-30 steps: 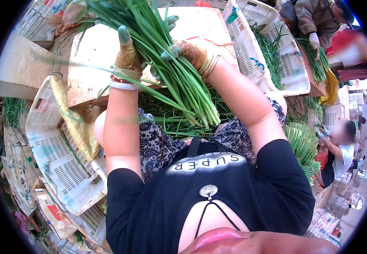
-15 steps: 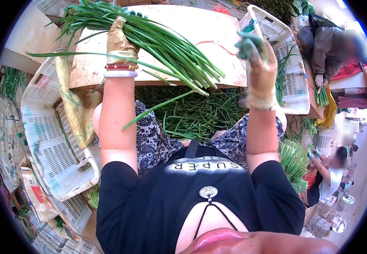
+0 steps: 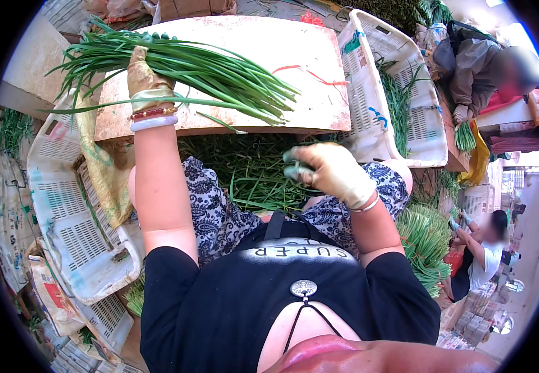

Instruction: The person gathers green onions from a white basket, aligns them on a wooden board, and ties them into bundles using rubber bands. The person then places the finished bundles onto the floor beside them.

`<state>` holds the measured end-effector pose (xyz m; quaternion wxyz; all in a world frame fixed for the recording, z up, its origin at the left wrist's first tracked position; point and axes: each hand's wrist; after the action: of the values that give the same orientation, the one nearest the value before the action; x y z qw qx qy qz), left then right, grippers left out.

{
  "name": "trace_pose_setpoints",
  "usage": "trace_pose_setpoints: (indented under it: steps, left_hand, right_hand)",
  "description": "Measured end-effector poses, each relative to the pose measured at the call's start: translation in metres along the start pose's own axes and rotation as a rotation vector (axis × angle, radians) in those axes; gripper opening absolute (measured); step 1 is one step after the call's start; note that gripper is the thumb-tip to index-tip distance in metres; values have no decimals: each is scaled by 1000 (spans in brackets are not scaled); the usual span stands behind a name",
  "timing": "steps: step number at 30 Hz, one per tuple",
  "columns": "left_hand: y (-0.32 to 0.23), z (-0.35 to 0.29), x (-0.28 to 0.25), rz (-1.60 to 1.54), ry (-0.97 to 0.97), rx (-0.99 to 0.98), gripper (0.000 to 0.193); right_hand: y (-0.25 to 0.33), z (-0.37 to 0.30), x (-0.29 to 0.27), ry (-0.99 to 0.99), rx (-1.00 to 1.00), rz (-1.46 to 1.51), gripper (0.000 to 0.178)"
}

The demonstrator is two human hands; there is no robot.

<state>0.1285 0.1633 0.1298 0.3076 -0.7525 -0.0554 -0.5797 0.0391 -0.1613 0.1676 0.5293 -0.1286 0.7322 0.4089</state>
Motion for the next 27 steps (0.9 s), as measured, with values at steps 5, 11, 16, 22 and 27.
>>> trace_pose_setpoints:
  steps: [5,11,16,22,27]
  left_hand:
    - [6,-9,4,9,33,17,13]
    - [10,-21,14,47,17,55,12]
    - [-7,-22,10,69,-7,123,12]
    - [-23,-20,2,-60,24,52,14]
    - [-22,-21,8,-2,-41,56,11]
  right_hand:
    - [22,38,-12,-566,-74,-56,23]
    - [15,67,4,-642,78,-244,17]
    - [-12,43,14,-436,415,-317,16]
    - [-24,11,14,-319,410,54,16]
    - [9,32,-3,-546,63,229,16]
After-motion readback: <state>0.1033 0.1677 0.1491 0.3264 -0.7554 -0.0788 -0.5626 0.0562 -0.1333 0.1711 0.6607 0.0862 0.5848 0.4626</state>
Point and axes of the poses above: each hand's wrist, its own z-axis towards the middle knuckle, its own x-axis out of the palm, y = z × x, and after that the axes turned 3 degrees about y, right-handed
